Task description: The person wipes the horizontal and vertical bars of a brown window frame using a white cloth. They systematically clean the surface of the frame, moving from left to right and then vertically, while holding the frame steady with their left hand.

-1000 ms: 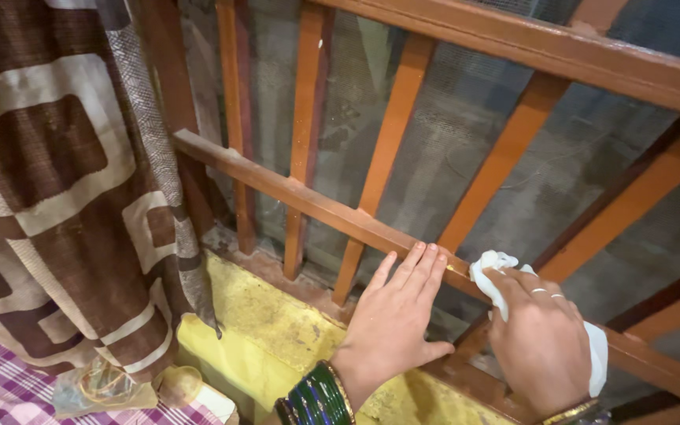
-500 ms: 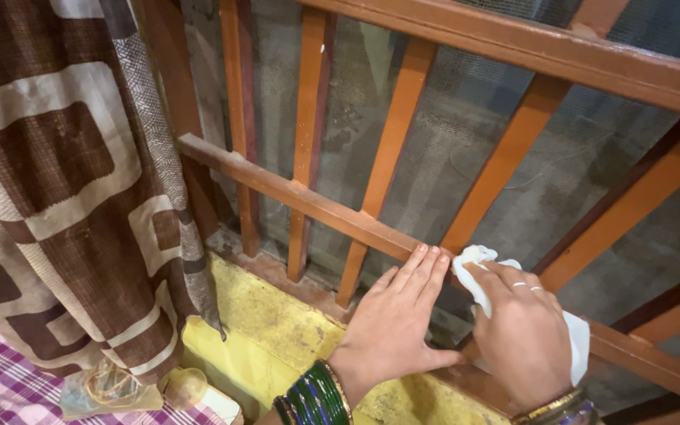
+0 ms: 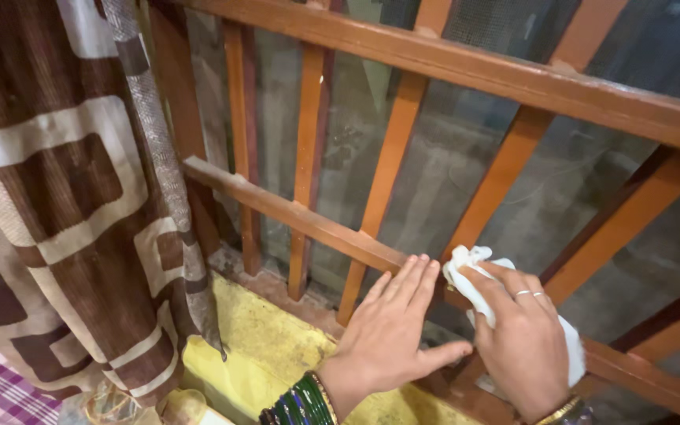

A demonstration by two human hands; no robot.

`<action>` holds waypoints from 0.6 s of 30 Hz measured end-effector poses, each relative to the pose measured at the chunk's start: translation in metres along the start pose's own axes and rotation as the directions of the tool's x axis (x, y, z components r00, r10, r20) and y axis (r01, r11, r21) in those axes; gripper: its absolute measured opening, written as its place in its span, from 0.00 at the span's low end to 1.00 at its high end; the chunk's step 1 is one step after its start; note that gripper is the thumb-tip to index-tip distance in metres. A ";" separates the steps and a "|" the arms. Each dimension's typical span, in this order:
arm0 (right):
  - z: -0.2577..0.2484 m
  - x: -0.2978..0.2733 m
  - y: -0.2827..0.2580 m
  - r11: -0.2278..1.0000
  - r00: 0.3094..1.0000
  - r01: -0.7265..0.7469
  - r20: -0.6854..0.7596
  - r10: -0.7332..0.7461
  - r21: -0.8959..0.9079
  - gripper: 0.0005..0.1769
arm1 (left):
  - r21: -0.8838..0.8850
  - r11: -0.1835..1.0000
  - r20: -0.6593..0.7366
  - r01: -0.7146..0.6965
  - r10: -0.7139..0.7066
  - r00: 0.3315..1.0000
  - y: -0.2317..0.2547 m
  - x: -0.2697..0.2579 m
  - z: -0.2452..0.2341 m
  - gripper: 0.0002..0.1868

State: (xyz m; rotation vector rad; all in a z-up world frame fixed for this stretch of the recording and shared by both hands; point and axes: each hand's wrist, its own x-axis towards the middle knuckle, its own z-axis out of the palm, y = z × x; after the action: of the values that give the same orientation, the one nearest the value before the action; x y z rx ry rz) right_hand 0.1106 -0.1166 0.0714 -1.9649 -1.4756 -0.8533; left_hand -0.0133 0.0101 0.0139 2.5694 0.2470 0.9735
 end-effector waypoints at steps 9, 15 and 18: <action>0.018 0.027 -0.004 0.993 0.994 0.063 0.096 -0.053 -0.103 0.27 | 0.047 0.998 0.015 0.032 -0.033 0.999 -0.012 0.007 -0.006 0.52; 0.013 0.034 -0.002 0.991 0.994 0.105 -0.011 -0.106 -0.086 0.31 | 0.069 0.998 -0.021 0.011 -0.009 1.000 -0.010 0.013 -0.005 0.50; 0.002 0.047 0.000 0.986 0.988 0.123 -0.078 -0.133 -0.112 0.32 | 0.118 0.993 -0.036 -0.029 0.033 0.999 -0.009 0.023 -0.007 0.52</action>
State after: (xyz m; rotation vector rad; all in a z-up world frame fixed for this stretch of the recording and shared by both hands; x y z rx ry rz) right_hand 0.1210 -0.0854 0.1054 -1.8999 -1.5488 -1.0787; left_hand -0.0011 0.0268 0.0287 2.6703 0.2839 1.0488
